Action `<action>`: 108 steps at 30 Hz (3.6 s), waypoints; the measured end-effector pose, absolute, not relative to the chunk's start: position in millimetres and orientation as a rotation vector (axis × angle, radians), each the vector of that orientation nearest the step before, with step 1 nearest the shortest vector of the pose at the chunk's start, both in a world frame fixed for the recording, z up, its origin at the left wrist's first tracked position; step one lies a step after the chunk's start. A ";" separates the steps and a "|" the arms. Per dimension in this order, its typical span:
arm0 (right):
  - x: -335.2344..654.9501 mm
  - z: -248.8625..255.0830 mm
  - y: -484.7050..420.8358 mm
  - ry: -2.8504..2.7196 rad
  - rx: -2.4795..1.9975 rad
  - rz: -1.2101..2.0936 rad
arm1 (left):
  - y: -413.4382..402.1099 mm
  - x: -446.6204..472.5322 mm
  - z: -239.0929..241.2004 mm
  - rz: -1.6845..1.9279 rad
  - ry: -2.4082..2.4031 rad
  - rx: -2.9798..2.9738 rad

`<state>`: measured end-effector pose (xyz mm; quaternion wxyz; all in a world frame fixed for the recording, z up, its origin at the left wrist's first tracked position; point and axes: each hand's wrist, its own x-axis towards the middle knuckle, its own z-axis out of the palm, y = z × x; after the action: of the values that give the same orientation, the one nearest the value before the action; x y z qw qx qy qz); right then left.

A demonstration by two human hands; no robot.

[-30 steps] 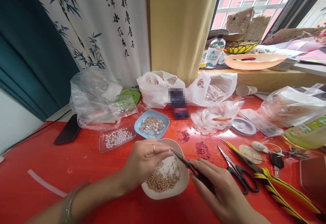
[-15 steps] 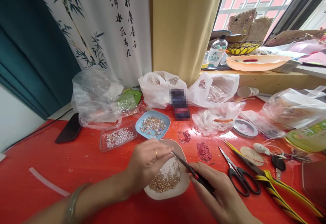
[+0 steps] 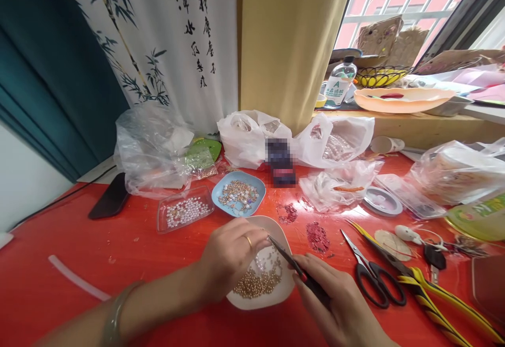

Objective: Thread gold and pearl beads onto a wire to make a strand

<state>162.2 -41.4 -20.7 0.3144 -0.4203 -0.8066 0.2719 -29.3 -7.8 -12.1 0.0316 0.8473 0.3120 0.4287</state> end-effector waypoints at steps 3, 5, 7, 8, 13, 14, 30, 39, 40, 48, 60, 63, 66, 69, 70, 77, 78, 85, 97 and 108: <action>164.9 -22.7 -40.8 -2.198 -1.103 0.542 | -8.2 -29.9 -9.0 1.266 0.976 2.598; 166.4 -24.5 -39.7 -2.236 -1.096 0.437 | -8.2 -30.0 -7.0 1.226 0.989 2.583; 167.3 -26.5 -38.1 -2.258 -1.075 0.341 | -7.7 -30.1 -5.5 1.189 1.001 2.570; 167.5 -27.4 -37.3 -2.267 -1.063 0.296 | -7.3 -30.2 -4.9 1.170 1.006 2.566; 167.9 -28.6 -35.1 -2.304 -1.023 0.114 | -6.4 -31.4 -1.1 1.079 1.027 2.551; 168.1 -28.1 -35.1 -2.304 -1.011 0.084 | -6.4 -31.8 -0.1 1.056 1.032 2.540; 169.2 -26.6 -36.6 -2.282 -1.107 0.354 | -0.1 -33.9 3.1 1.054 1.013 2.186; 190.5 -30.9 -2.0 -2.222 -1.577 -0.065 | 7.8 -35.7 9.5 0.857 1.015 1.433; 193.2 -35.2 2.3 -2.251 -1.639 -0.132 | 8.9 -36.1 9.2 0.838 0.977 1.365; 196.0 -45.3 7.4 -2.392 -1.719 -0.320 | 10.6 -35.5 9.8 0.855 0.807 1.030; 160.1 -8.8 -5.3 -2.306 -1.236 0.533 | 7.9 -35.4 6.6 0.841 0.657 0.804; 142.0 -3.6 -7.1 -2.298 -1.242 0.754 | 5.9 -33.4 6.3 0.832 0.649 0.805; 130.4 -3.7 -4.6 -2.180 -1.162 1.032 | 4.8 -31.4 5.6 0.823 0.621 0.807; 126.8 -8.3 -1.0 -2.022 -1.058 1.278 | 5.6 -31.8 6.1 0.816 0.603 0.805; 127.2 -10.3 0.2 -1.967 -1.051 1.333 | 6.4 -32.7 6.7 0.817 0.602 0.808; 138.0 -13.3 9.8 -1.520 -1.107 1.805 | 12.5 -41.1 10.7 0.839 0.646 0.810; 139.2 -12.5 10.5 -1.480 -1.076 1.859 | 12.7 -41.2 10.5 0.825 0.649 0.815; 141.6 -9.2 6.9 -1.567 -0.938 2.038 | 10.7 -38.0 3.9 0.772 0.595 0.875; 147.3 0.2 10.6 -2.006 -1.141 1.543 | 12.2 -60.3 28.0 0.205 0.665 1.978; 141.2 -6.0 0.8 -2.575 -1.258 0.581 | 12.0 -48.9 17.8 0.396 1.025 2.176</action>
<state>141.2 0.8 -6.0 0.1086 -0.4276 -0.8754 0.1975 -48.9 12.0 17.8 0.3446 0.8380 0.3946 0.1527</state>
